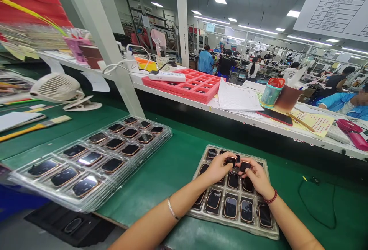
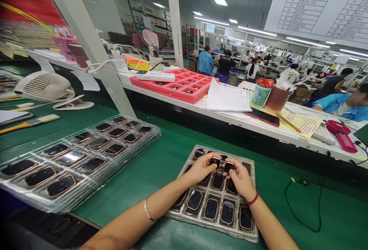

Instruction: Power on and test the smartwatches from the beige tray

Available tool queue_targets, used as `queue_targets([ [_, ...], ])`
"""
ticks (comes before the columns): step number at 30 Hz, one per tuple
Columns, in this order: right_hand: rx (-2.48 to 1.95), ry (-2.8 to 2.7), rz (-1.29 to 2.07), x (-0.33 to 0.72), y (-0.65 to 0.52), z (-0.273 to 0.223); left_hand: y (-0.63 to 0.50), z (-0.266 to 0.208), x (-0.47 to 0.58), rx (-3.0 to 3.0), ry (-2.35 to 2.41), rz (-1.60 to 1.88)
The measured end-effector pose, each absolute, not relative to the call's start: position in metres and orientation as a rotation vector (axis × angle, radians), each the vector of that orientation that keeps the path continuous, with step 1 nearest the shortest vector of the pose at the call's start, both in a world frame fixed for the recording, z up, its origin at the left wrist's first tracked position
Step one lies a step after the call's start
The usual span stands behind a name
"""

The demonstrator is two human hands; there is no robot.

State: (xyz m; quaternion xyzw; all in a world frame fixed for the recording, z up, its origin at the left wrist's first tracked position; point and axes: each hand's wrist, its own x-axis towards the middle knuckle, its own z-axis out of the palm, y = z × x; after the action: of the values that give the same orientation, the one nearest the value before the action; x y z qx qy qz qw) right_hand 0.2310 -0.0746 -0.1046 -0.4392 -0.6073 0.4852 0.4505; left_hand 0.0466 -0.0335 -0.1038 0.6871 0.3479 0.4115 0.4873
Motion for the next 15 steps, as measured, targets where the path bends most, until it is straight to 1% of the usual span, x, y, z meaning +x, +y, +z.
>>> queue_targets([
  [9, -1.063, -1.513, 1.198, 0.232, -0.075, -0.106, -0.029, -0.117, 0.048, 1.652, 0.771, 1.02],
  [15, -1.05, -1.509, 1.206, 0.232, -0.075, -0.105, -0.031, -0.113, 0.048, 1.666, 0.806, 1.011],
])
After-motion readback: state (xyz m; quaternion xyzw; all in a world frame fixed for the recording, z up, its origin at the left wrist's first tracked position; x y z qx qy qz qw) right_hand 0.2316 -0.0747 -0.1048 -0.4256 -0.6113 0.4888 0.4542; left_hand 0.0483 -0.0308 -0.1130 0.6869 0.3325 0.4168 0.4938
